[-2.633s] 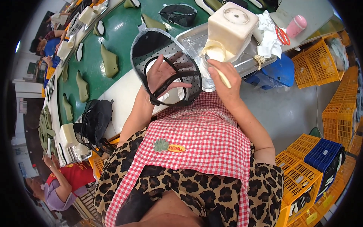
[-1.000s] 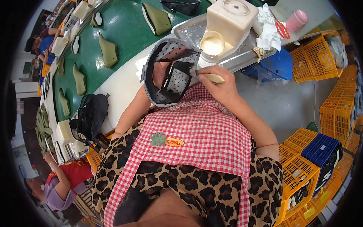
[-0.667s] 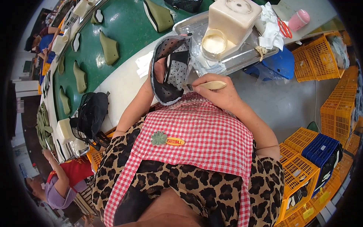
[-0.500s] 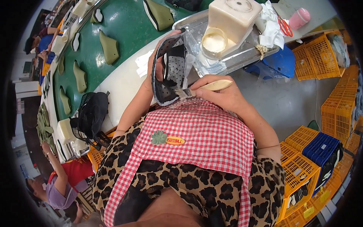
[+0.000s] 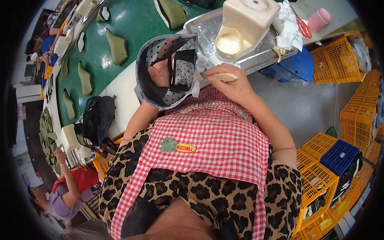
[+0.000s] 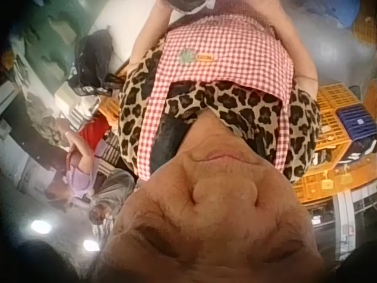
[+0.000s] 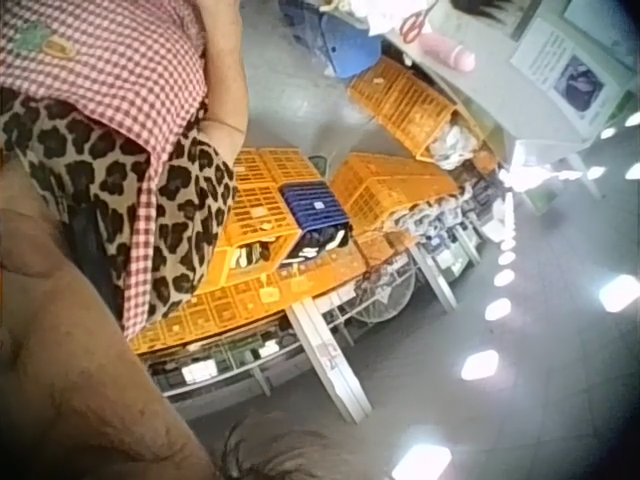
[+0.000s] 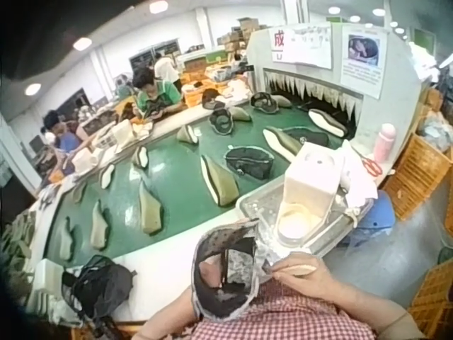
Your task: The person takes shoe uppers from a plastic bag in a yellow crate and applies adhesive along the edges of the shoe uppers using a brush.
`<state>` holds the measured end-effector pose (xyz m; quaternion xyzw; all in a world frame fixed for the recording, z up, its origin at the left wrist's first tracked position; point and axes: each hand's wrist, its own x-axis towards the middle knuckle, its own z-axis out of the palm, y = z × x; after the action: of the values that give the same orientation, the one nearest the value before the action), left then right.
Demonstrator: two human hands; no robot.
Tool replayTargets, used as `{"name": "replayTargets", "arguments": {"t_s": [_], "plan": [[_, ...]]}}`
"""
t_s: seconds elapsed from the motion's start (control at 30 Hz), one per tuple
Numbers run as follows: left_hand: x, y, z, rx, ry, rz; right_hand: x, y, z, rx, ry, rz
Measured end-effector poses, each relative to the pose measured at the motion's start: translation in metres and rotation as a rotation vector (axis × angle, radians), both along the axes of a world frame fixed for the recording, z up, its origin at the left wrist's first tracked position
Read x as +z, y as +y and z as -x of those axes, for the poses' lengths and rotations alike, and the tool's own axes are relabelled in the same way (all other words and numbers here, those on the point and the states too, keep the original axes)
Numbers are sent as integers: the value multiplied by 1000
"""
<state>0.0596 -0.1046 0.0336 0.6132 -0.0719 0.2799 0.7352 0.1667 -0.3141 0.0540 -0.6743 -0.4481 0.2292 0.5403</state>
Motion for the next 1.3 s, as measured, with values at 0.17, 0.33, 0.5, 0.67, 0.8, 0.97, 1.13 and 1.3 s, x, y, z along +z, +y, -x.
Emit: {"name": "replayTargets", "arguments": {"t_s": [0.17, 0.33, 0.5, 0.67, 0.8, 0.97, 1.13, 1.3], "plan": [[23, -9, 11, -109, 15, 130, 6, 4, -6, -174, -11, -83], [17, -5, 16, -191, 70, 154, 19, 12, -7, -224, -95, -149], [33, -12, 18, -190, 199, 130, 0, 16, -5, -178, -251, -79], [27, 3, 17, -111, 169, 62, 9, 5, 6, -90, 107, 52], [27, 26, 13, -114, -67, 518, 15, -7, 10, -89, 123, -52], [34, 35, 16, -222, -122, 1087, 22, 11, 12, -124, 106, -176], [35, 30, 11, -285, -145, 1257, 24, 39, 10, -79, 109, -216], [38, 27, 8, -331, -157, 1228, 32, 55, 7, -54, 454, -157]]}}
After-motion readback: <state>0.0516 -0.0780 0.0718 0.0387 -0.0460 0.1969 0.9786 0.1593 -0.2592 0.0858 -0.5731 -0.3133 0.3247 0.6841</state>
